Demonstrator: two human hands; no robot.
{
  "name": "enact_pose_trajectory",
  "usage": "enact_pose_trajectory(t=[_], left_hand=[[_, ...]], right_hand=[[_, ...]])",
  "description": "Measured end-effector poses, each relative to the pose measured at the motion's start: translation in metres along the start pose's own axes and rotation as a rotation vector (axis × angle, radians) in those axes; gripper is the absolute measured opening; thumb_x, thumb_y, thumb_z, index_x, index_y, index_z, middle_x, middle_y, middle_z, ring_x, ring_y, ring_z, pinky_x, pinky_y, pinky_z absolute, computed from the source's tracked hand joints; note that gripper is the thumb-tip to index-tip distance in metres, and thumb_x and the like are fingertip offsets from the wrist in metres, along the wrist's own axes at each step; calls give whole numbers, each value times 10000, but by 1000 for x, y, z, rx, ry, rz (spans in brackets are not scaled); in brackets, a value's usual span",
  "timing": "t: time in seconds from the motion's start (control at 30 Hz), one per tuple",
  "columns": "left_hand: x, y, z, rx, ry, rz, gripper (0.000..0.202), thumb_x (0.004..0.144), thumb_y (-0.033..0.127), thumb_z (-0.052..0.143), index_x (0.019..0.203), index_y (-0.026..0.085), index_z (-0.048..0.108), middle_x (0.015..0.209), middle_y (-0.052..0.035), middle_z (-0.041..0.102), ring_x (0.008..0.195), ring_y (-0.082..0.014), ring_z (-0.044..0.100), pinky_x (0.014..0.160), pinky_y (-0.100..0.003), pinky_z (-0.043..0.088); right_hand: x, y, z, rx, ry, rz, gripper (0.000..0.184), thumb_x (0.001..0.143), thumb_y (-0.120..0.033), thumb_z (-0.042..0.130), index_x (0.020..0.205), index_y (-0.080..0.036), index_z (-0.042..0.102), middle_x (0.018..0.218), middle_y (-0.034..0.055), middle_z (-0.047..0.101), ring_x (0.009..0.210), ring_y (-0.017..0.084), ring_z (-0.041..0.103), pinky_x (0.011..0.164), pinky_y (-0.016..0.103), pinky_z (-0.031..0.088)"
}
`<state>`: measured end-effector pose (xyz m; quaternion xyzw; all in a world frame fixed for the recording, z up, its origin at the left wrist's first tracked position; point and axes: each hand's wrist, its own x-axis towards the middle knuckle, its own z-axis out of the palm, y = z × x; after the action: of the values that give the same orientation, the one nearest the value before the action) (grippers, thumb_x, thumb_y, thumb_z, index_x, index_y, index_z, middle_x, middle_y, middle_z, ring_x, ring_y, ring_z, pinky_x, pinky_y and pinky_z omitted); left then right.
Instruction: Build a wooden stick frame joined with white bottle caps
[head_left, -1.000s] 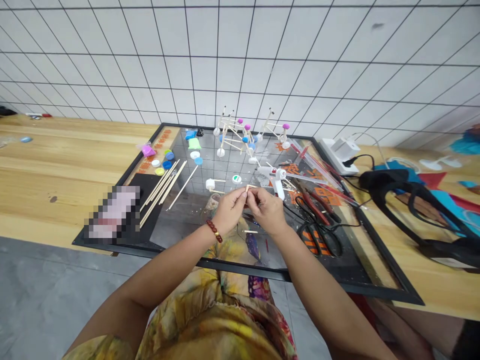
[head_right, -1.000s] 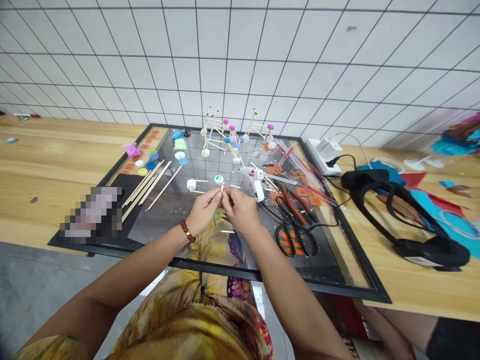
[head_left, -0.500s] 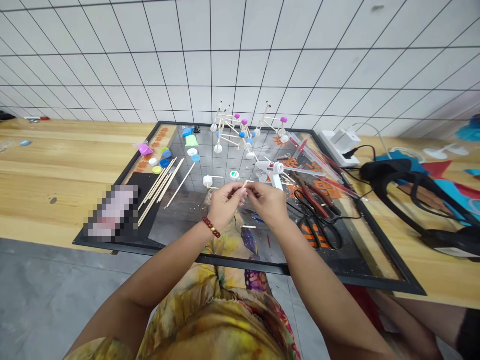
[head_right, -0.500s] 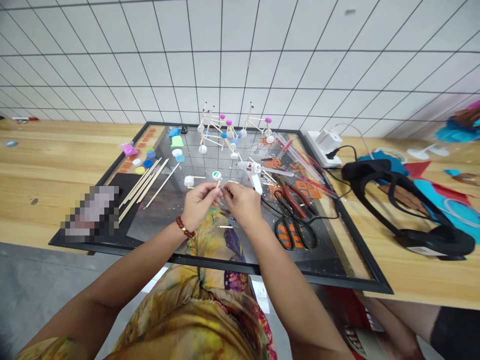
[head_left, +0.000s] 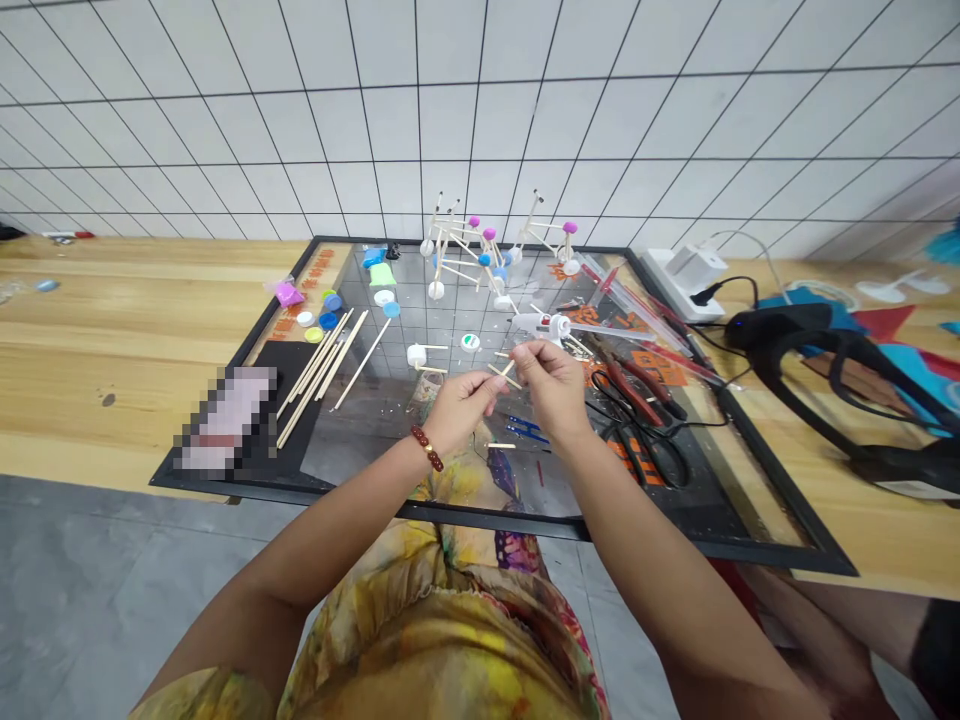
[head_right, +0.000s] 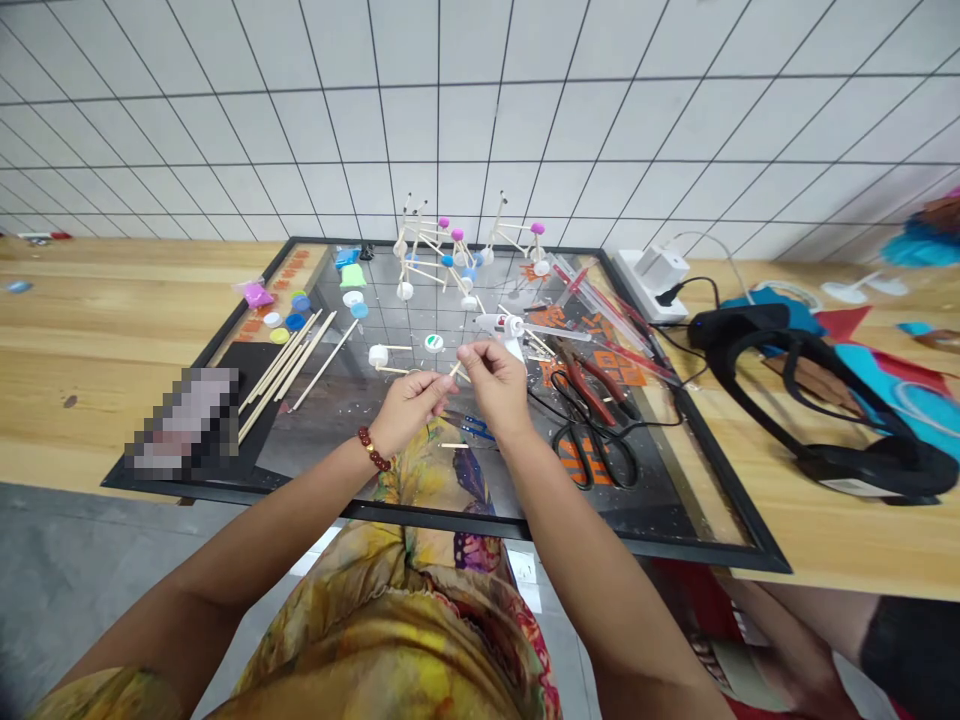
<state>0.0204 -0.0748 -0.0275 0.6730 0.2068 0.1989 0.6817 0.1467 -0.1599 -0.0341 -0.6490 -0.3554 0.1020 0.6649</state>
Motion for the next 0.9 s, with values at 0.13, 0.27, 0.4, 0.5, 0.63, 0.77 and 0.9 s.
enact_pose_trajectory(t=[0.13,0.27,0.4,0.5,0.63,0.77,0.9], left_hand=[[-3,1,1,59,2,66,225,957,286,631,776,188,721,551,28,529,551,-111,424,611,-280,375],[-3,1,1,17,26,60,222,946,259,637,746,187,700,570,20,546,536,-100,404,582,-277,350],[1,-1,-1,-188,-71,-57,160,918,275,631,931,164,747,625,13,603,491,-78,422,506,-247,285],[3,-3,-4,-290,-153,-129,255,828,290,696,1039,158,753,722,-12,680,497,-77,486,479,-230,300],[4,-3,-5,-308,-155,-126,330,755,316,754,1043,154,758,781,-20,703,521,-73,531,477,-216,366],[3,-2,-5,-254,-101,-77,261,788,375,771,933,159,767,686,-12,669,504,-63,498,475,-199,378],[4,-2,-4,-192,-8,-18,233,828,410,770,870,181,761,673,-19,677,513,-75,514,473,-198,391]], right_hand=[[2,2,-1,20,66,27,442,881,-650,693,740,-246,580,603,-64,435,575,122,390,586,290,382],[2,0,0,45,19,56,447,878,-678,679,792,-243,622,585,-60,408,551,128,367,545,295,332],[1,-2,2,61,-5,67,455,881,-697,658,812,-247,660,582,-50,427,538,132,393,541,299,356],[1,-3,2,94,-13,79,464,867,-711,665,818,-250,662,597,-48,446,532,124,409,533,293,369],[2,-4,3,93,-5,78,460,841,-711,694,827,-252,669,586,-55,454,517,118,402,507,287,360],[4,-9,4,107,25,67,488,751,-699,789,703,-241,627,538,-61,466,502,110,429,509,281,385],[3,-13,2,98,1,65,477,714,-672,825,660,-237,636,553,-35,553,562,136,544,576,298,469]])
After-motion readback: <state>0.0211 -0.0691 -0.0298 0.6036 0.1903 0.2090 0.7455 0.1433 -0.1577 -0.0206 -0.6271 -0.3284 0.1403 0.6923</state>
